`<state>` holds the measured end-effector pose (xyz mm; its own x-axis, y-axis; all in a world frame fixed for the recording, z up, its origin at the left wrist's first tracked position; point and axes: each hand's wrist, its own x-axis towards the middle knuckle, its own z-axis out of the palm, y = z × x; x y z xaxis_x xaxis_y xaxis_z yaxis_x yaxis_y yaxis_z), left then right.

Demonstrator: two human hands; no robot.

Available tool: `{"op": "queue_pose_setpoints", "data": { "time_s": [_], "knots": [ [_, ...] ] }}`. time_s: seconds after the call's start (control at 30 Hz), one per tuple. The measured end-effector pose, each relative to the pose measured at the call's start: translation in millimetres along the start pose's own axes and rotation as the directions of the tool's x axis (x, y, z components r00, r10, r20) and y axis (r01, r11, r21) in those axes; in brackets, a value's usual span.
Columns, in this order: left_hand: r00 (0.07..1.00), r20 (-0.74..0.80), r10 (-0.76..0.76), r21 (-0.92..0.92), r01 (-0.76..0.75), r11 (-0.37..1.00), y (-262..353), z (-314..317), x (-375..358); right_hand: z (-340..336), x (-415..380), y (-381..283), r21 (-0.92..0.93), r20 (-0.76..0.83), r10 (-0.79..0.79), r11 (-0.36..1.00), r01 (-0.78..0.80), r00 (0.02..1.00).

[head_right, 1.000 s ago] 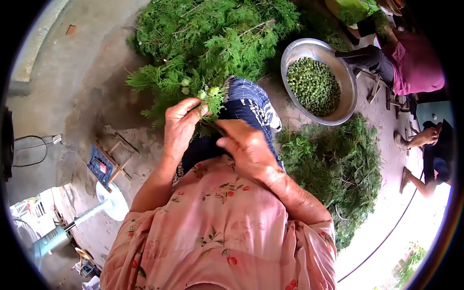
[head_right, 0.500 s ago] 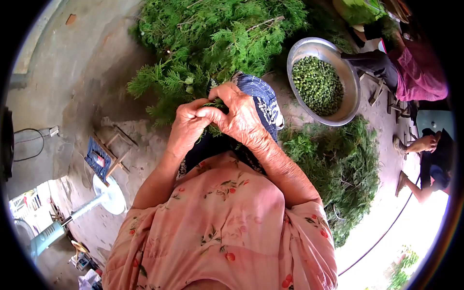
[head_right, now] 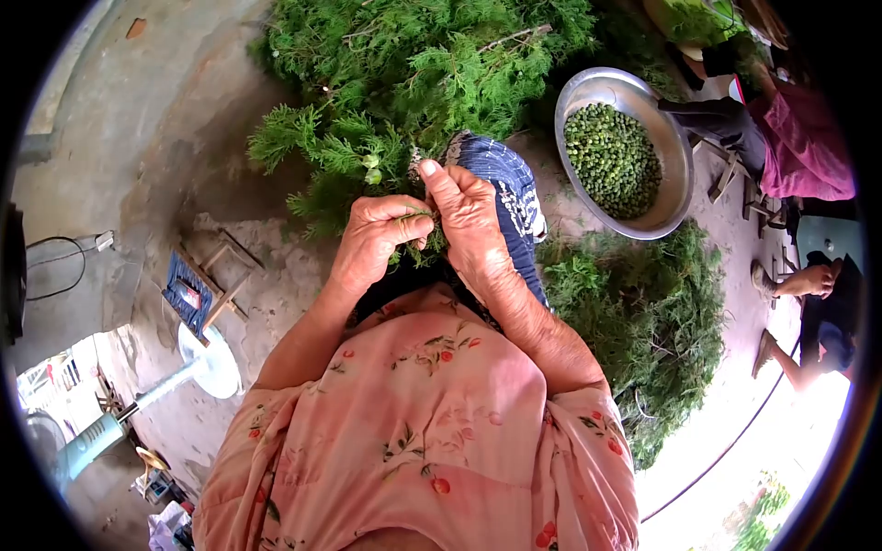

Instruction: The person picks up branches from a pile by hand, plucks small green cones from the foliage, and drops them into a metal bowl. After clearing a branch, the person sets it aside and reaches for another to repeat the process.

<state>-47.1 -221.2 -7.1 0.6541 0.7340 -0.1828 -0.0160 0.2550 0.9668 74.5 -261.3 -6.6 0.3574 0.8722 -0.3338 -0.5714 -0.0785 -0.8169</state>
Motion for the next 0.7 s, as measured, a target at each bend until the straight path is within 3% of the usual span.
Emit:
{"op": "queue_pose_setpoints", "data": {
  "time_s": [0.03,0.17,0.27,0.3,0.33,0.4,0.47,0.53,0.57,0.63,0.7],
  "knots": [
    [1.0,-0.001,-0.012,-0.005,0.012,1.0,3.2,1.3,1.0,-0.9,1.4,0.7,-0.015,0.013,-0.06,0.998,0.06,0.998],
    [0.999,0.004,-0.036,0.059,0.036,0.998,4.0,3.1,1.2,-0.5,5.0,-1.4,-0.046,-0.043,-0.062,0.997,0.06,0.997],
    [1.0,0.002,0.009,0.128,-0.009,0.992,2.1,3.5,-2.2,-3.8,4.8,-5.8,-0.44,0.053,-0.281,0.855,0.275,0.958],
    [1.0,0.006,0.009,0.144,-0.01,0.99,2.2,2.1,-2.1,-2.5,5.5,-4.2,-0.307,0.017,-0.217,0.928,0.212,0.976],
    [1.0,0.007,0.008,0.143,-0.008,0.99,3.5,1.8,-1.7,-2.8,6.5,-1.7,-0.308,0.016,-0.216,0.928,0.21,0.976],
    [0.999,-0.006,-0.054,0.079,0.054,0.995,6.4,3.6,-0.3,-7.2,10.5,0.4,-0.147,-0.092,-0.023,0.989,0.009,0.995],
    [1.0,0.021,-0.01,0.0,0.01,1.0,1.1,0.8,-4.2,-19.9,25.4,-19.0,-0.132,-0.328,-0.013,0.991,-0.032,0.945],
    [0.999,-0.04,-0.013,-0.03,0.011,0.999,2.8,-0.9,-7.0,-47.7,36.1,-30.4,-0.035,-0.161,-0.049,0.998,0.044,0.986],
    [0.999,-0.036,-0.024,0.015,0.025,1.0,6.7,0.0,-7.3,-42.6,34.8,-31.2,-0.032,-0.16,-0.045,0.999,0.041,0.986],
    [0.999,-0.034,0.003,0.028,-0.002,1.0,4.2,4.1,-6.2,-27.4,30.0,-35.7,0.17,-0.14,-0.026,0.984,0.05,0.99],
    [0.999,-0.04,0.031,0.073,-0.028,0.997,-0.2,9.4,-4.7,-21.7,24.4,-31.6,0.093,-0.044,-0.031,0.995,0.035,0.999]
  ]
}}
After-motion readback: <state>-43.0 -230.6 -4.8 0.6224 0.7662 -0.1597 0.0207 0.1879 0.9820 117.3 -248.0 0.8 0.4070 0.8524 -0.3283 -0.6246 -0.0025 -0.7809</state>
